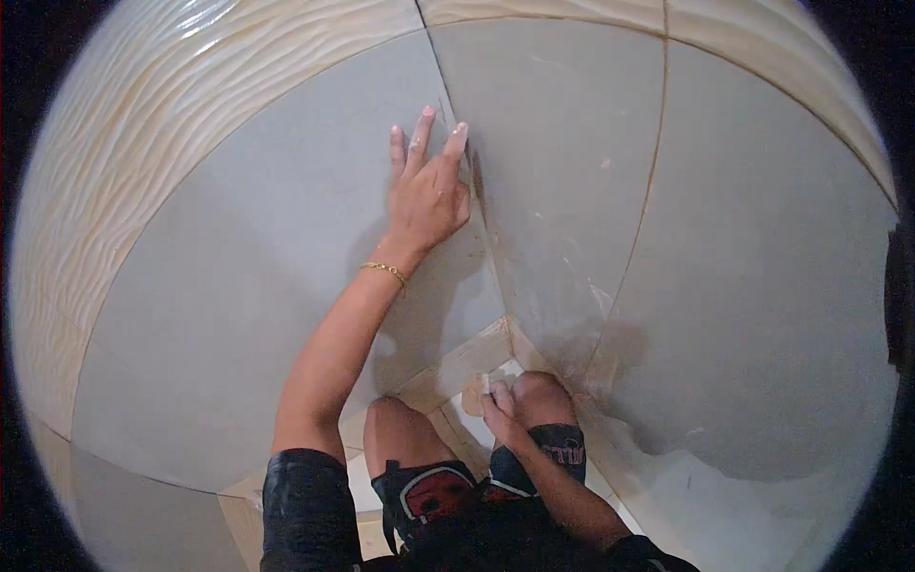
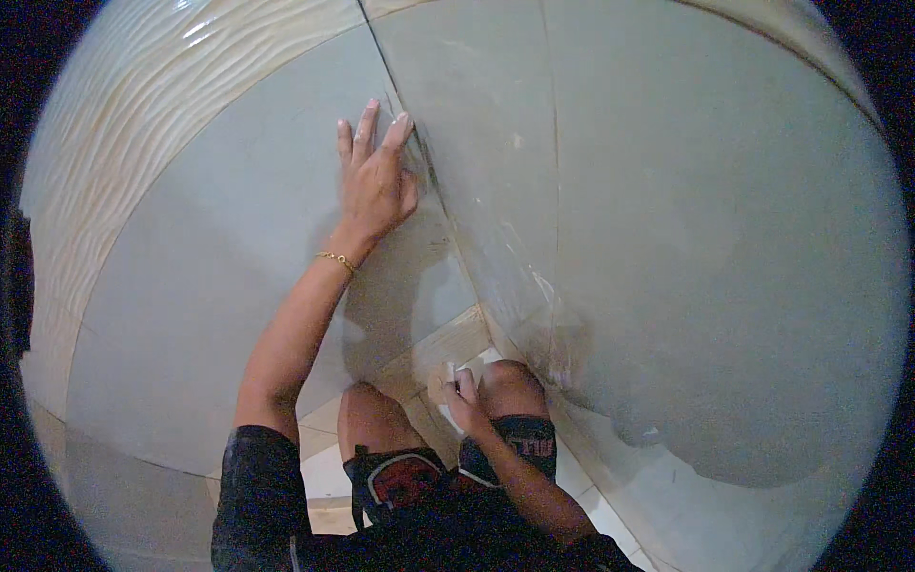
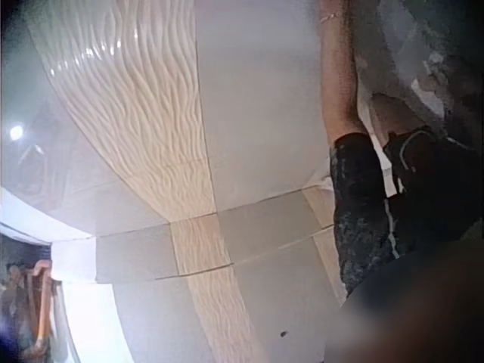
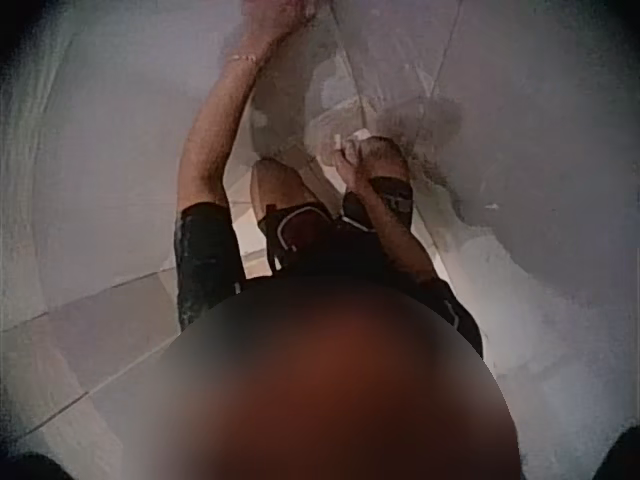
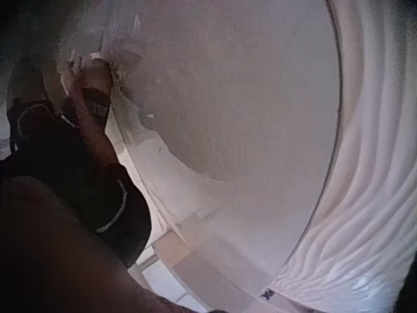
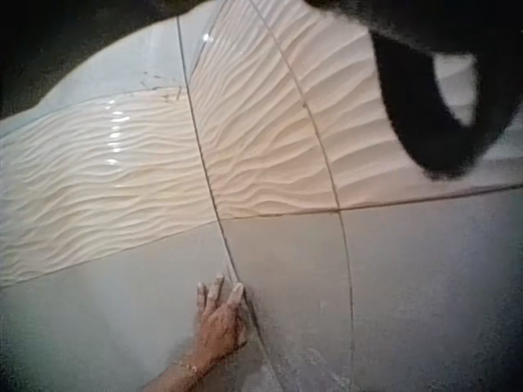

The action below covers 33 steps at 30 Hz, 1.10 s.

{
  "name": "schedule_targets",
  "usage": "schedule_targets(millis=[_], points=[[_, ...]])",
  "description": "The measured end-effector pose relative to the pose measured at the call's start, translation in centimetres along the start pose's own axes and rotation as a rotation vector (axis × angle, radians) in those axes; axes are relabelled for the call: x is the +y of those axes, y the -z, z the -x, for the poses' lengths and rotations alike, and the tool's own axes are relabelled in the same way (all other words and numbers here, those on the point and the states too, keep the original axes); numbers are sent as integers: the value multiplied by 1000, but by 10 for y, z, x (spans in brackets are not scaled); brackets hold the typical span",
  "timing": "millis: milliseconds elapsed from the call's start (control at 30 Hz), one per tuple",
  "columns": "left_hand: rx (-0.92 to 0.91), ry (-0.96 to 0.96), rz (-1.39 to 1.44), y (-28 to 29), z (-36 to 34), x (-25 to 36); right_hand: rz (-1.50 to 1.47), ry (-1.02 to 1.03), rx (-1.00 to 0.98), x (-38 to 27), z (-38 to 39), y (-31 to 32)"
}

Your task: Apply grout or filler to the corners of wall tiles using fingers and a small sponge.

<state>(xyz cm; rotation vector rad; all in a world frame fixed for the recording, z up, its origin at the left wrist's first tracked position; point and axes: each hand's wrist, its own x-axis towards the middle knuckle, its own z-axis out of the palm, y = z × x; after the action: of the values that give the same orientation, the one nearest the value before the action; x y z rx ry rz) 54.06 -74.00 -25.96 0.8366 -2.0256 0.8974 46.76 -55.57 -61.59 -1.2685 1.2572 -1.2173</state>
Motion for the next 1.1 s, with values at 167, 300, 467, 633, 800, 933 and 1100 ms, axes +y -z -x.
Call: schedule_targets(millis=[167, 300, 467, 633, 800, 933, 1100], points=[[237, -49, 52, 4, -23, -17, 59, 16, 64, 14, -7, -4], [359, -98, 104, 6, -27, -28, 82, 224, -52, 21, -4, 5], [311, -132, 172, 9, -9, -24, 29, -26, -17, 12, -7, 6], [75, -191, 103, -2, 5, -18, 337, 481, -54, 4, -1, 10], [68, -124, 111, -5, 11, -15, 783, 515, -73, 13, 2, 9], [266, -82, 97, -7, -4, -13, -21, -97, -33, 12, 1, -2], [294, -28, -8, -2, -28, -11, 430, 368, 70, 43, -2, -2]])
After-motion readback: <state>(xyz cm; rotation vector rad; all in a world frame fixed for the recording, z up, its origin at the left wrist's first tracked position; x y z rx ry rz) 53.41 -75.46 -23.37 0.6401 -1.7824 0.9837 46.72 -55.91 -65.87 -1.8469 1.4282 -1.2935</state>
